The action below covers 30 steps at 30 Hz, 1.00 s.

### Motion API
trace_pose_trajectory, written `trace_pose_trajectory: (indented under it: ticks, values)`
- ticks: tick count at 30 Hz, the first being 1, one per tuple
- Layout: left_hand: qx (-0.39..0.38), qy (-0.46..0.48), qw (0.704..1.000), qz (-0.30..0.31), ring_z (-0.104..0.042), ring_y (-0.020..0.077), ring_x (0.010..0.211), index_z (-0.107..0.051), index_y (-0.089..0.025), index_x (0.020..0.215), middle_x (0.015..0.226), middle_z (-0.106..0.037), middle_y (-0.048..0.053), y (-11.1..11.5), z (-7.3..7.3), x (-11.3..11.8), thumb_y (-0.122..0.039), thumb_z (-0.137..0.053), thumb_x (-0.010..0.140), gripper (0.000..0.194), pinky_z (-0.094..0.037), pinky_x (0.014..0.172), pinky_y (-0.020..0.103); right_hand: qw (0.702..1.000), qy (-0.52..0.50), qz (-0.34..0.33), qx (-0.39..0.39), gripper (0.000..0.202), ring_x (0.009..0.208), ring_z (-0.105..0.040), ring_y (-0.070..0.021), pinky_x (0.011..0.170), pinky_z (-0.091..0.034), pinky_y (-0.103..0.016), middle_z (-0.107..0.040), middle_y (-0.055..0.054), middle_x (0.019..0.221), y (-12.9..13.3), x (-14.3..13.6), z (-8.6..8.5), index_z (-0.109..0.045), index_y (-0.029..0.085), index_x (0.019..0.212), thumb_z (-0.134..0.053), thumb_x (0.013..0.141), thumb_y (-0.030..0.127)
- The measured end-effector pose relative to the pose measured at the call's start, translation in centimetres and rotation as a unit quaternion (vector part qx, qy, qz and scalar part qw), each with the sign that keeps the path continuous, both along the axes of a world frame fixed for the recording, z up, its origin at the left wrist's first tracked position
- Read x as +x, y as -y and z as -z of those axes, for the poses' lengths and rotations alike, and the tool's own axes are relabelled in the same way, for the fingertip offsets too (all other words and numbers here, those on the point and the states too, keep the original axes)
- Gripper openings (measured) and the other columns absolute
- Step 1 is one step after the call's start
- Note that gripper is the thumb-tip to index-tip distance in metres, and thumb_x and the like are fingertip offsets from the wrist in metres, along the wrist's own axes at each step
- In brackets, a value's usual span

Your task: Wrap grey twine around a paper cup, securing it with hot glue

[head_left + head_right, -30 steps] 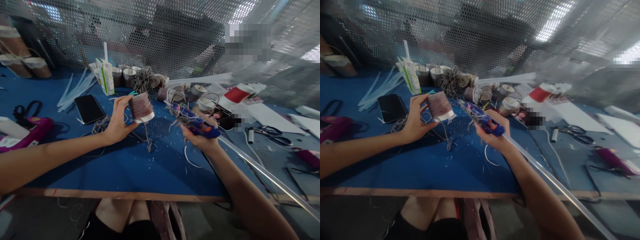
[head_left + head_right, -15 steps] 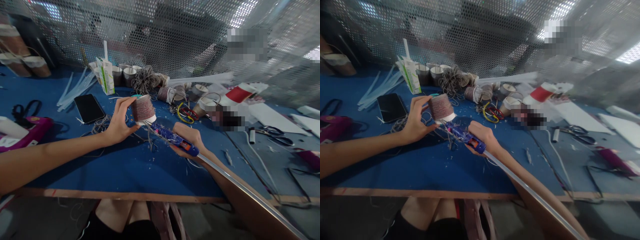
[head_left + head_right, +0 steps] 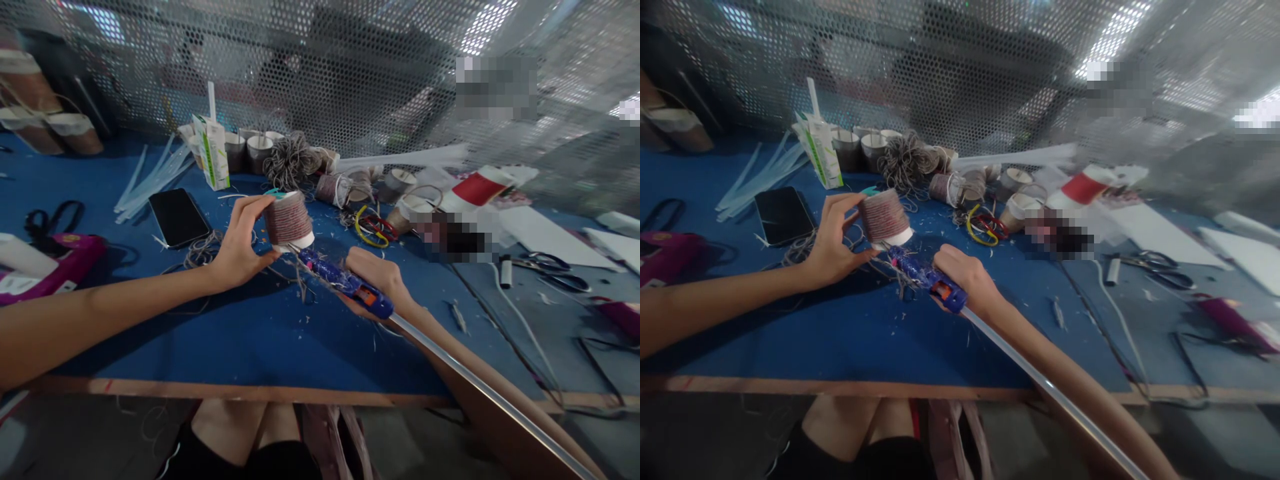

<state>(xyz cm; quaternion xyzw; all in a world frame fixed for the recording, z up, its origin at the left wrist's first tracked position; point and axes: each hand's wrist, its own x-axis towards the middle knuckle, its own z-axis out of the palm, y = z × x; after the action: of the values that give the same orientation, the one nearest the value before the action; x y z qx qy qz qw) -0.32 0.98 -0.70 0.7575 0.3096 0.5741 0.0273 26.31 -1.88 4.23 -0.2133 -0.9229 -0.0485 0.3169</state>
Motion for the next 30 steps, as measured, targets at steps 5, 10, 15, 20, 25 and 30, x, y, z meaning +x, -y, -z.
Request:
trace_pose_trajectory:
  ticks: [5,10,15,20,25,30]
  values:
    - [-0.006,0.005,1.000,0.006,-0.053,0.0271,0.124,-0.040,-0.026,0.140,0.130,-0.048,0.011,0.1,-0.1,0.0,-0.056,-0.071,0.082,0.073,-0.056,0.103,0.048,1.000,-0.005,-0.003,0.005,0.022,0.057,-0.038,-0.0117,0.050,-0.029,-0.024,-0.041,0.003,0.068,-0.1,0.1,0.0,-0.038,0.024,0.076,-0.060,0.079,0.021]
    - [-0.020,0.022,0.999,0.015,-0.053,0.0270,0.125,-0.041,-0.026,0.140,0.131,-0.047,0.011,0.0,0.1,0.0,-0.055,-0.072,0.082,0.072,-0.057,0.101,0.045,1.000,-0.010,0.011,0.015,0.021,0.056,-0.038,-0.0119,0.050,-0.029,-0.024,-0.041,0.003,0.067,-0.2,0.2,0.1,-0.037,0.024,0.074,-0.058,0.078,0.021]
    - [-0.034,0.048,0.998,0.024,-0.051,0.0281,0.127,-0.039,-0.027,0.139,0.132,-0.045,0.012,-0.2,0.5,0.2,-0.057,-0.072,0.080,0.074,-0.055,0.104,0.047,1.000,-0.018,0.015,0.012,0.021,0.054,-0.036,-0.0113,0.050,-0.029,-0.024,-0.038,0.004,0.065,-0.2,0.4,-0.4,-0.038,0.024,0.074,-0.058,0.079,0.020]
    - [-0.041,0.077,0.996,0.026,-0.050,0.0284,0.129,-0.040,-0.028,0.137,0.133,-0.042,0.011,-0.4,0.7,0.3,-0.057,-0.075,0.078,0.075,-0.056,0.102,0.045,0.999,-0.006,0.043,-0.025,0.025,0.054,-0.035,-0.0117,0.052,-0.029,-0.026,-0.036,0.005,0.065,0.5,0.4,-1.4,-0.035,0.024,0.071,-0.058,0.080,0.020]
    - [-0.050,0.101,0.993,0.038,-0.049,0.0285,0.130,-0.040,-0.029,0.136,0.132,-0.040,0.010,-0.6,1.0,0.4,-0.059,-0.075,0.076,0.075,-0.054,0.105,0.046,0.997,-0.017,0.054,-0.043,0.028,0.054,-0.033,-0.0112,0.052,-0.027,-0.026,-0.033,0.005,0.063,0.8,0.3,-1.9,-0.032,0.024,0.069,-0.057,0.079,0.017]
    - [-0.055,0.111,0.991,0.048,-0.049,0.0286,0.131,-0.039,-0.029,0.136,0.134,-0.039,0.010,-0.6,1.1,0.4,-0.057,-0.076,0.076,0.075,-0.053,0.106,0.047,0.998,-0.025,0.045,-0.045,0.027,0.052,-0.034,-0.0106,0.051,-0.026,-0.026,-0.035,0.005,0.061,0.3,0.5,-2.1,-0.032,0.024,0.068,-0.056,0.079,0.018]
